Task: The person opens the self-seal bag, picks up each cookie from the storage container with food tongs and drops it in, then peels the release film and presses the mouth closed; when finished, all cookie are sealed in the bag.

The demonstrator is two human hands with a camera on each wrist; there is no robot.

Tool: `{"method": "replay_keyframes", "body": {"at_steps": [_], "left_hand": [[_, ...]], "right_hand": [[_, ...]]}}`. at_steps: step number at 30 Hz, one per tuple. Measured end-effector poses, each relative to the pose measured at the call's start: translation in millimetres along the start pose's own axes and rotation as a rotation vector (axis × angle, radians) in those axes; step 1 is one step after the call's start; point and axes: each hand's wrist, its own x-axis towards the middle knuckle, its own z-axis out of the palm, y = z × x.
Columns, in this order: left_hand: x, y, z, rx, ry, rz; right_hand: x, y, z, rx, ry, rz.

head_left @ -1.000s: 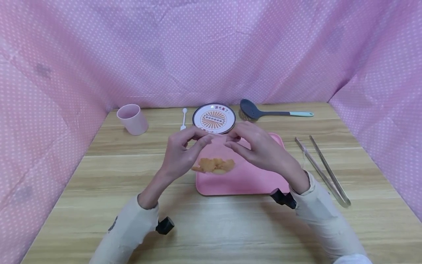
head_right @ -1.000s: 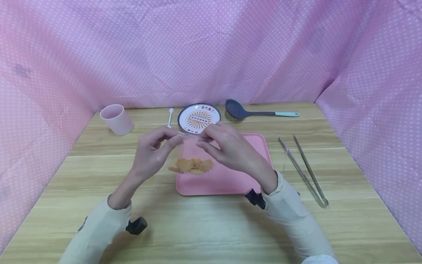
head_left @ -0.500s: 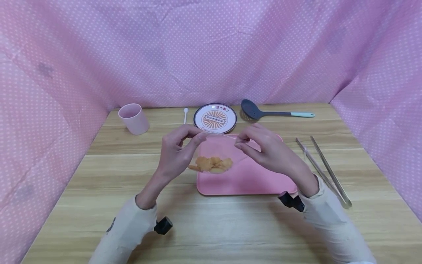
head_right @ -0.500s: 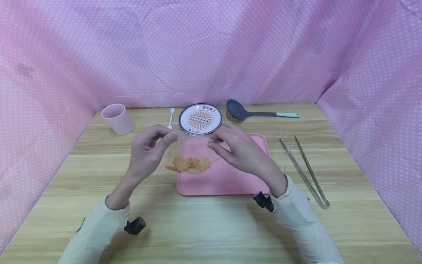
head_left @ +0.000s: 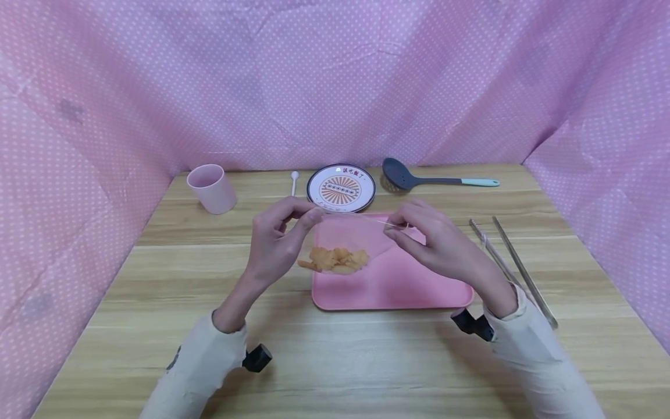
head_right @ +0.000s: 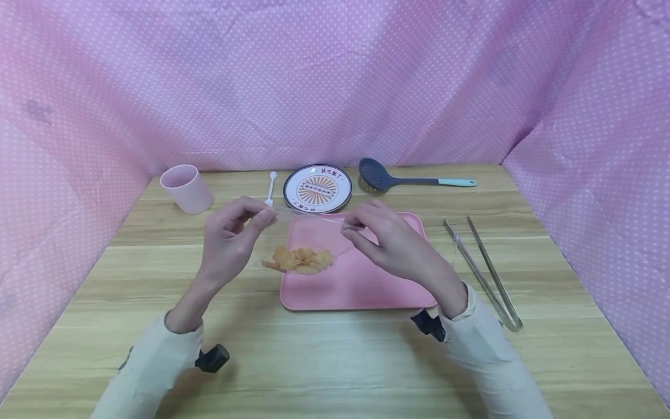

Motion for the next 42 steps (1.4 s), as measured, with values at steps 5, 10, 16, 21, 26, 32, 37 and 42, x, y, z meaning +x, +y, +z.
{"method": "replay_keyframes", "body": {"at_steps": [5,10,16,21,26,32,37,42], "left_hand": [[-1.4,-0.7,-1.9,-0.007,0.006,-0.017],[-2.3,-0.2,-4.3,-0.026,0.026,-0.039],[-2.7,-1.0,-4.4,-0.028,0.032,-0.047],[-3.2,-1.7,-3.9,-0.027,0.034,-0.044],[-3.8,-2.1,-4.0,-0.023,0.038,-0.046],[-4.2,-1.1,-5.5,-0.003,0.038,-0.053],[-4.9,-0.5,-7.6,0.006,0.039,-0.063],[-7.5,-1.2,-11.0,0.009,0.039,-0.081]], "right_hand": [[-4.3,3.3,-1.0,0.008,0.011,-0.011],[-8.7,8.0,-1.0,0.018,0.038,-0.046],[-11.0,11.3,-0.3,0.014,0.073,-0.083],[-11.5,12.0,0.9,0.01,0.086,-0.099],[-11.8,12.6,1.5,0.008,0.092,-0.099],[-11.4,12.6,2.5,0.026,0.095,-0.097],[-9.7,12.3,4.0,0.03,0.1,-0.112],[-8.3,11.8,6.2,0.026,0.097,-0.114]]}}
